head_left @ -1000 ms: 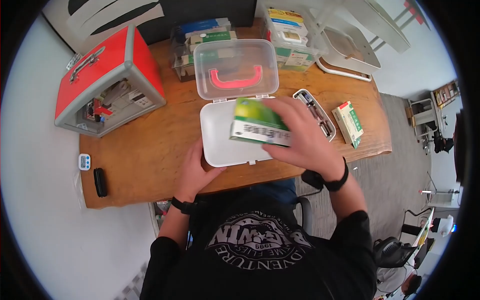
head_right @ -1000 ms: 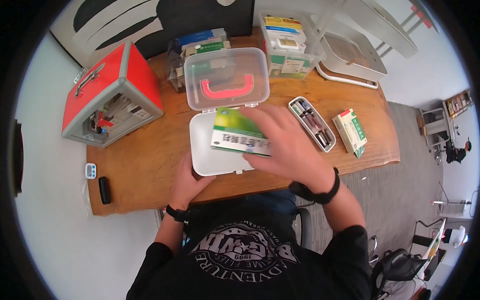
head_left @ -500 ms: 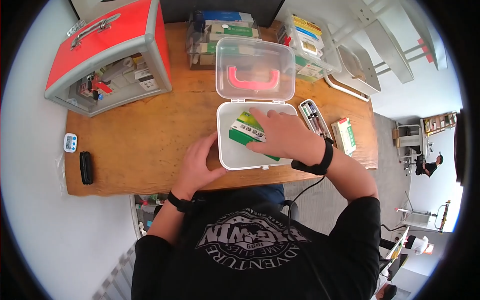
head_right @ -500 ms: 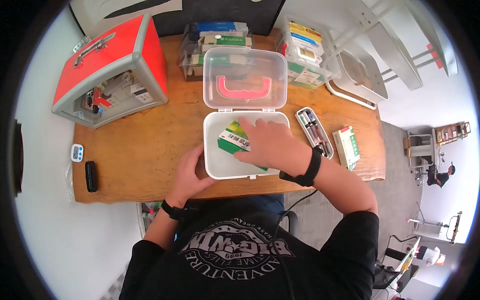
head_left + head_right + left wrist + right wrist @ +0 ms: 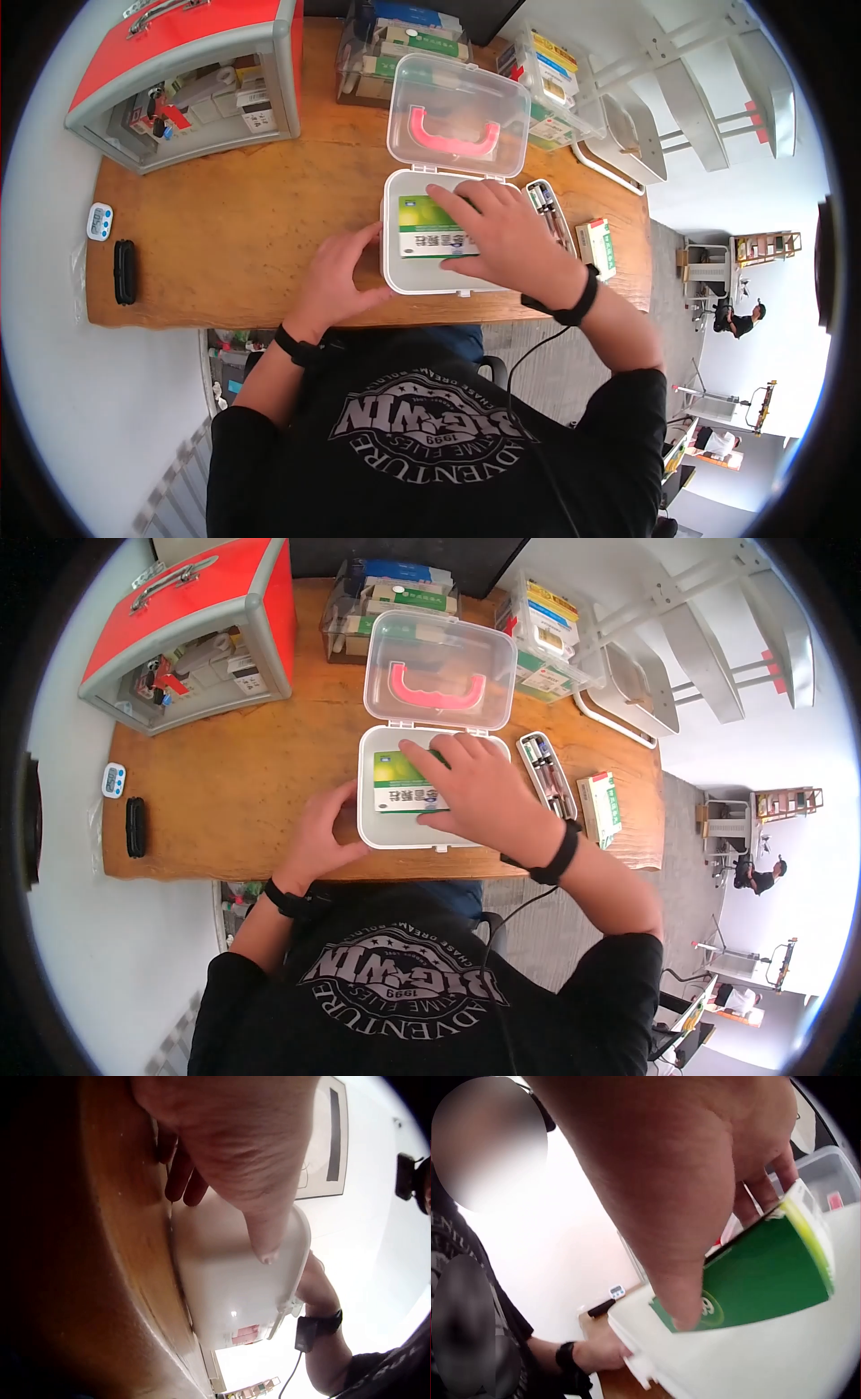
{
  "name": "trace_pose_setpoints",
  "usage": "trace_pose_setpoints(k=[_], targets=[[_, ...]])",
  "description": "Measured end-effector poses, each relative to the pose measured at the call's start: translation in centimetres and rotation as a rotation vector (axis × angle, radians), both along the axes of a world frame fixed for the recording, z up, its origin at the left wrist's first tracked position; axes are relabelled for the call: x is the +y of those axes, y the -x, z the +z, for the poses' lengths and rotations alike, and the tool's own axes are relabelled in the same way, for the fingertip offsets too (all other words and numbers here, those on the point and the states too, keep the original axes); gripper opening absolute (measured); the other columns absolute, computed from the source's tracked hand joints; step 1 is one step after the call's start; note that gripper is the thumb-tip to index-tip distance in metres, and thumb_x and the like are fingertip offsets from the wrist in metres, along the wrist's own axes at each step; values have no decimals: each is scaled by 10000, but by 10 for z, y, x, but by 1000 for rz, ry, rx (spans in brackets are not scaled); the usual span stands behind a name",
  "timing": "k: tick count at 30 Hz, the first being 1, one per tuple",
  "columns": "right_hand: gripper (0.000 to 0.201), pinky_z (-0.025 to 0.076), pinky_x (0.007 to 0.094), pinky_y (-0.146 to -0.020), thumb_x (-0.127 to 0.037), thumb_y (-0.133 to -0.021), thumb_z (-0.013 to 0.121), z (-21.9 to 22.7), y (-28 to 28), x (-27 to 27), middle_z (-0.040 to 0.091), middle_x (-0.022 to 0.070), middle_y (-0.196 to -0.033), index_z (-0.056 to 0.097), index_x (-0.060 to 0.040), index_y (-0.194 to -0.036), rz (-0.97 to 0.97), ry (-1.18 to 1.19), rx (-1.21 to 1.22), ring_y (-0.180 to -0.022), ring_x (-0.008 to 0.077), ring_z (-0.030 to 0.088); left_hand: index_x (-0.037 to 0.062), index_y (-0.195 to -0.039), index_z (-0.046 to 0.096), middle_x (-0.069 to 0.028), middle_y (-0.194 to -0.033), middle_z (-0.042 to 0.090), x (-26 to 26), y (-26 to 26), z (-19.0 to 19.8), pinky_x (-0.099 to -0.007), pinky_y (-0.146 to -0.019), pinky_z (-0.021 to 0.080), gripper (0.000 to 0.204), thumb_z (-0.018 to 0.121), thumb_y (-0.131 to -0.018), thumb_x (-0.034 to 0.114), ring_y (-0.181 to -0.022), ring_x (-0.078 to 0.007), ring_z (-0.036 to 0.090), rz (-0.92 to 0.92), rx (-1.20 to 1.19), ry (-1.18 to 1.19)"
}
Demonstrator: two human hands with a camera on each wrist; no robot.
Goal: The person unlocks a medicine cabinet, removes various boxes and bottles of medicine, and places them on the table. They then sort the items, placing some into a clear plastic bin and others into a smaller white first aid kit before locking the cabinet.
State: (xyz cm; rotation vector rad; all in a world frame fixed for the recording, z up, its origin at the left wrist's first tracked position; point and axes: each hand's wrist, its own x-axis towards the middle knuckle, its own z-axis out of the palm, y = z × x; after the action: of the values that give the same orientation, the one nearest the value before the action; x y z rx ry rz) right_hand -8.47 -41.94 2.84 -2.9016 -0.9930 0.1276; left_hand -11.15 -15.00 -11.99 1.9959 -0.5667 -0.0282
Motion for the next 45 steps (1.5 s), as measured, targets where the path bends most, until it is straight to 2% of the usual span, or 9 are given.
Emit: trace_pose_setpoints(k=[6,10,14,16,23,30,36,41,45], targets=[[757,491,492,-1045,-391,-783,890,21,14,-22,628,170,-1344,617,-106,-1429,-161,-154,-135,-1261,372,594,76,-1468,580,-126,-1157,727,-2,3,-7,-473,-1017,484,830,897,-746,333,-1098,-337,667,21,-3,27],[631,497,514,-1057,-332,-902,787,23,18,-126,640,235,-1374,602,-83,-1451,-689,-289,-207,-1269,443,593,69,-1450,595,-121,-1141,730,-4,4,-3,-460,-980,505,793,899,-749,280,-1076,-327,674,55,-4,8],[987,447,543,-1147,-485,-805,857,-37,55,-294,580,298,-1457,430,-104,-1609,-1103,183,215,-1379,473,532,60,-1421,614,-120,-1140,728,-7,3,-9,-440,-969,530,784,919,-712,198,-1065,-315,677,62,-13,51],[1149,423,555,-1166,-547,-737,890,-94,88,-347,501,313,-1530,351,-108,-1651,-1125,20,239,-1426,494,477,34,-1417,600,-131,-1170,705,-6,5,-12,-436,-996,521,779,909,-720,196,-1080,-314,666,54,23,46],[1150,363,554,-1196,-498,-729,888,-151,123,-337,471,308,-1524,341,-73,-1647,-1218,-223,-75,-1402,481,464,17,-1404,583,-153,-1236,674,-5,6,-4,-440,-1038,505,777,899,-721,209,-1150,-326,637,74,52,-76],[1241,347,547,-1225,-510,-713,898,-127,137,-336,466,324,-1548,273,-14,-1663,-1208,-255,-87,-1466,493,412,45,-1394,614,-129,-1181,713,-9,9,-1,-435,-965,544,770,909,-701,204,-1068,-324,672,123,-22,-91],[1197,424,503,-1184,-469,-698,906,-142,188,-367,500,340,-1520,344,38,-1625,-1391,-172,185,-1434,463,489,38,-1391,609,-135,-1170,701,-8,7,-19,-445,-978,534,756,897,-712,202,-1088,-325,660,132,-16,-39],[717,484,490,-1115,-364,-793,851,-137,191,-350,612,287,-1382,654,-45,-1405,-1359,-332,58,-1312,418,589,35,-1388,606,-141,-1176,699,-7,5,-19,-453,-980,531,760,898,-708,208,-1092,-330,658,116,-26,-52],[511,503,484,-1068,-320,-843,819,-158,188,-353,675,257,-1253,734,-72,-1281,-1359,-456,-88,-1225,398,626,39,-1380,610,-142,-1184,691,-7,7,-14,-448,-975,535,753,901,-708,215,-1090,-332,655,116,14,-48]])
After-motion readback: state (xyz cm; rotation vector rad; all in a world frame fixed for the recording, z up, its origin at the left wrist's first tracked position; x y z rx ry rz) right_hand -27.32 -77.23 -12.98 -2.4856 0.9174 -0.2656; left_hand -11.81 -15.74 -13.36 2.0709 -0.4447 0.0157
